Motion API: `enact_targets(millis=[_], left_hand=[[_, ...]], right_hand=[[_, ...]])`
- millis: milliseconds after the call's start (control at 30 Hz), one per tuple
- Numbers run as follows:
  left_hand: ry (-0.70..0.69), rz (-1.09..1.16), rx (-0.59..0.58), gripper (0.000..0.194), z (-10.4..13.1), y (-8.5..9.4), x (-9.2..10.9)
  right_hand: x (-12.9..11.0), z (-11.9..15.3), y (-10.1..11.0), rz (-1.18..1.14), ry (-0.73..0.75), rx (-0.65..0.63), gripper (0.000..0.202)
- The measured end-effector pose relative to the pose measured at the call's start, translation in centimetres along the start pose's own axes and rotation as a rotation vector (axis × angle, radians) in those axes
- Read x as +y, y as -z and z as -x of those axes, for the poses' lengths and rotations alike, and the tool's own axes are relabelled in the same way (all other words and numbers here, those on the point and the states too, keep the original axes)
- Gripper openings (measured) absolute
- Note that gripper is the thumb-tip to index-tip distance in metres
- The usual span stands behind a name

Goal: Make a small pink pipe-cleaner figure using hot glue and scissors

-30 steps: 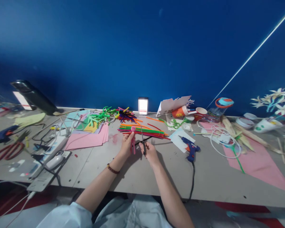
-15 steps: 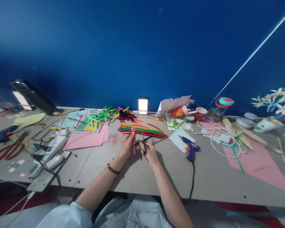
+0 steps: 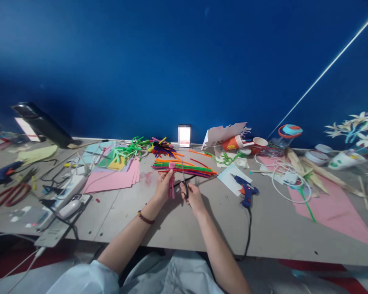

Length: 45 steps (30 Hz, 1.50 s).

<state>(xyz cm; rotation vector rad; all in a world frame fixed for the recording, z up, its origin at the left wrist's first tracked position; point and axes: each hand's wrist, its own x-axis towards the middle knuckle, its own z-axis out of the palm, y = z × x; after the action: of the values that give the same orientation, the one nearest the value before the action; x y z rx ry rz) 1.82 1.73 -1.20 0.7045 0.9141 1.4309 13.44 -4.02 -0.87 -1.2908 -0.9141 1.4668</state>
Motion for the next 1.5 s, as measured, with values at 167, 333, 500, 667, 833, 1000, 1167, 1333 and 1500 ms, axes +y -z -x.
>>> enact_targets(millis=[167,333,500,667,833,1000,1167,1333,1500], left_hand=[[0.004,0.002,0.002,0.036,0.15,-0.2,0.26],[0.007,-0.004,0.015,0.038,0.22,-0.3,0.36],[0.008,-0.012,0.022,0.04,0.25,-0.32,0.31],[0.016,-0.03,0.006,0.037,0.21,-0.19,0.17],[0.009,-0.03,-0.021,0.036,0.18,0.03,0.22],[0.021,-0.04,-0.037,0.037,0.23,0.05,0.36],[0.018,-0.036,-0.049,0.039,0.16,-0.01,0.53],[0.033,-0.028,-0.038,0.036,0.22,-0.18,0.82],[0.04,-0.03,-0.035,0.037,0.07,-0.06,0.56]], right_hand=[[-0.01,0.05,-0.07,0.041,0.054,0.048,0.046],[0.19,-0.04,0.01,0.039,0.079,0.06,0.048],[-0.07,0.11,-0.2,0.044,0.056,0.073,0.049],[-0.1,0.17,-0.38,-0.014,0.034,0.019,0.05],[0.14,0.1,-0.13,-0.133,0.005,-0.066,0.048],[0.05,0.13,0.05,-0.123,0.014,-0.071,0.049],[-0.2,0.24,0.11,-0.099,0.011,-0.061,0.049],[-0.02,0.2,0.17,-0.063,0.039,-0.035,0.048],[0.5,-0.1,0.19,-0.031,0.062,0.009,0.049]])
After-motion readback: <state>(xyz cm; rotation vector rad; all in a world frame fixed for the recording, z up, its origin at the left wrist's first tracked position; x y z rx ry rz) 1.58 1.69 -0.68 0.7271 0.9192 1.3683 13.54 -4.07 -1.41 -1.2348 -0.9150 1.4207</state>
